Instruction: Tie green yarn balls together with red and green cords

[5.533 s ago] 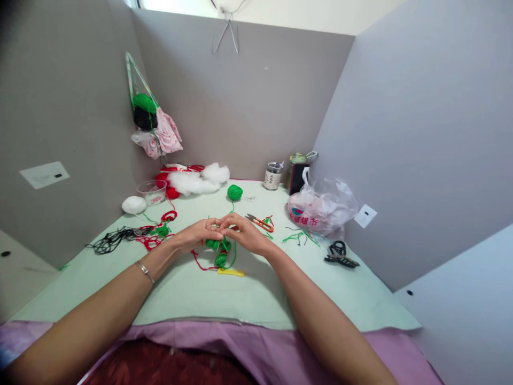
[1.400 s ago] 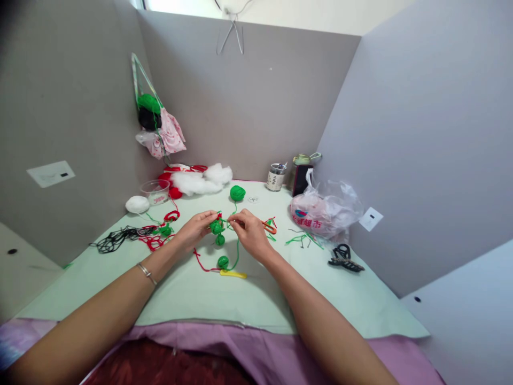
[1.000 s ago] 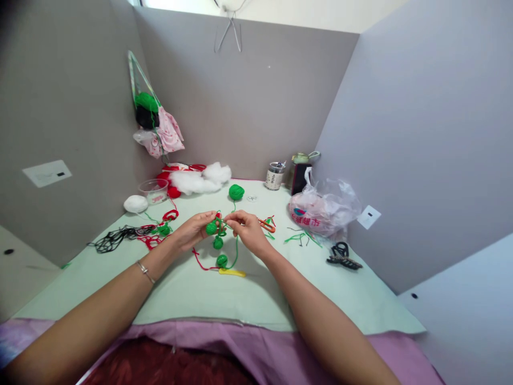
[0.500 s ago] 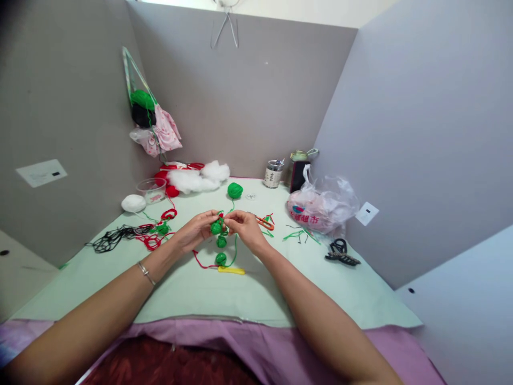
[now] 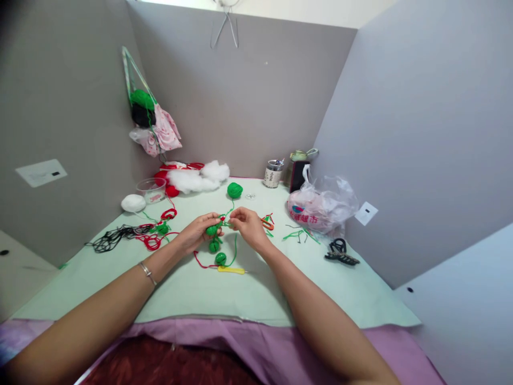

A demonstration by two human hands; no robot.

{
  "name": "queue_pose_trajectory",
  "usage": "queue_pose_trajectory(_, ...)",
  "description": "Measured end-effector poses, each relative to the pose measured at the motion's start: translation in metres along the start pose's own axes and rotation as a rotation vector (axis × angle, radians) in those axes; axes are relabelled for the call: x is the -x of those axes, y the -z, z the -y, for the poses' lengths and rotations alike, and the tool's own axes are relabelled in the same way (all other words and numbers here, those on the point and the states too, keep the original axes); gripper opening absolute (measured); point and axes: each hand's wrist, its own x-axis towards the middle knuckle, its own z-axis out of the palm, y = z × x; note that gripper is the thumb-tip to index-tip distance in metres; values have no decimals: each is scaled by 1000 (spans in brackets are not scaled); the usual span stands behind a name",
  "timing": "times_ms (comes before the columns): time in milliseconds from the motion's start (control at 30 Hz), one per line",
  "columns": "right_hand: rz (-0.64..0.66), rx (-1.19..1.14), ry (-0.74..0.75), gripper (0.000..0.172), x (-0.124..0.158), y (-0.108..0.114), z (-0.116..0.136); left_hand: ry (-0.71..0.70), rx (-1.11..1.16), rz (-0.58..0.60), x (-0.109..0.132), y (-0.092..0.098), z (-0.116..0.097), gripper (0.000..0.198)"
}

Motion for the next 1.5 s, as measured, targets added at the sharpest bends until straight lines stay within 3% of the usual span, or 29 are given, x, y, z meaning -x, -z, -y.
queue_pose_trajectory(100, -119, 268, 178, 13, 0, 5, 0, -22, -26, -23, 0, 1, 1, 23)
queue_pose_trajectory(200, -61, 372, 316, 17, 4, 3, 5, -23, -117, -16, 0, 1, 4, 24)
queue_pose_trajectory(333, 34, 565, 436, 9, 10, -1, 11, -58, -201, -23, -1, -3, 10, 25)
queue_pose_trajectory(567, -25, 827, 667, 22, 16, -8, 12, -81, -221, 5, -10, 2, 18, 34)
queue_pose_trajectory(667, -52, 639, 559, 17, 13, -10, 11, -65, -194, -6, -11, 4, 18, 33)
queue_pose_trajectory(800, 16, 456, 418, 9, 7, -4, 8, -9, -151, 5, -8, 3, 15, 32)
queue_pose_trajectory(933, 53, 648, 517, 10, 9, -2, 7, -5, -153, 44, -7, 1, 16, 30)
queue_pose_trajectory(1100, 13, 1024, 706, 22, 18, -10, 4, -38, -153, -18, -8, 0, 17, 31)
queue_pose_trajectory(1233, -24, 980, 804, 27, 18, -13, 1, -36, -111, -21, -7, 0, 15, 32)
queue_pose_trajectory(1367, -76, 827, 709, 22, 17, -16, 2, -5, -74, 2, -6, 0, 14, 32)
queue_pose_trajectory(1500, -5, 791, 721, 25, 16, -17, 3, -40, -100, -33, -6, -2, 14, 34)
